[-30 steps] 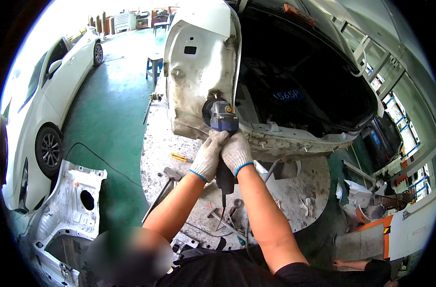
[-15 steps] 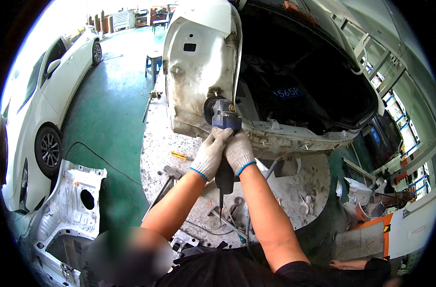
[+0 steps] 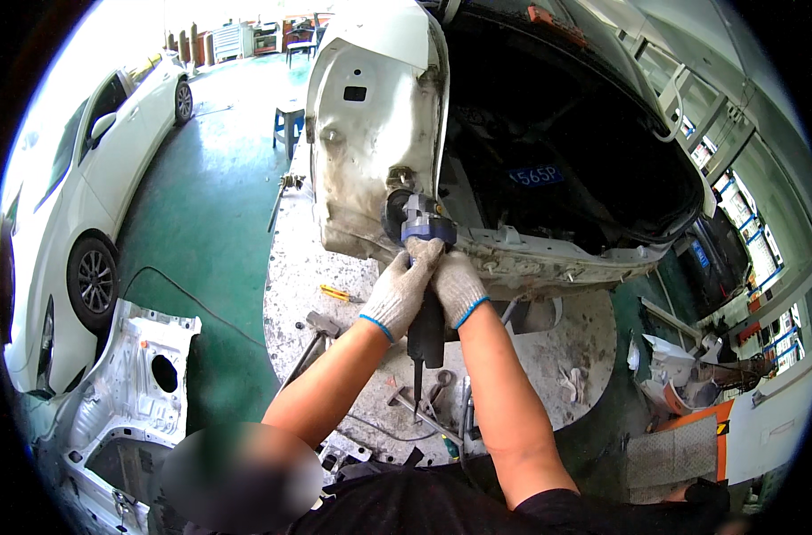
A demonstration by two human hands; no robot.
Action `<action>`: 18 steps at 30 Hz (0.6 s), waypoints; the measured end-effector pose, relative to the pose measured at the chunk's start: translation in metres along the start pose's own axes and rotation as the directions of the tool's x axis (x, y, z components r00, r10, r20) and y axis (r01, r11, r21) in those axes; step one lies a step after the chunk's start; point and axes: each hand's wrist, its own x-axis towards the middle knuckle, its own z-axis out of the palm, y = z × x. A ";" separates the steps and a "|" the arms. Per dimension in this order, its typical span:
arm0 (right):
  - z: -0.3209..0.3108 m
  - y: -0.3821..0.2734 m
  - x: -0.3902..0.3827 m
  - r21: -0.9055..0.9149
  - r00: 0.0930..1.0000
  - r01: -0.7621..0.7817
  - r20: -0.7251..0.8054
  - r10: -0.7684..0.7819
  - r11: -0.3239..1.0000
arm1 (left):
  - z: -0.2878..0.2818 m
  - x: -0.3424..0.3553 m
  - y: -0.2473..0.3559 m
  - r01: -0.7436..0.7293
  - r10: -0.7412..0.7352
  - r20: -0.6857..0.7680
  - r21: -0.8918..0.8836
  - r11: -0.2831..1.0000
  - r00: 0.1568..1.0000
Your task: The person uses a handheld grinder to smooth the inner surface of a car door panel, then switches to a spot welder to attach a metal patch. They use a screwdriver to pry and adjust the patch, and a hammer to tap the weld area. The person continues welding and hammering the patch into place on the door frame.
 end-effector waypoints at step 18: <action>-0.021 0.022 0.003 0.152 0.999 -0.022 0.046 0.015 0.988 | 0.009 -0.012 -0.004 0.022 -0.016 0.072 -0.079 0.997 0.997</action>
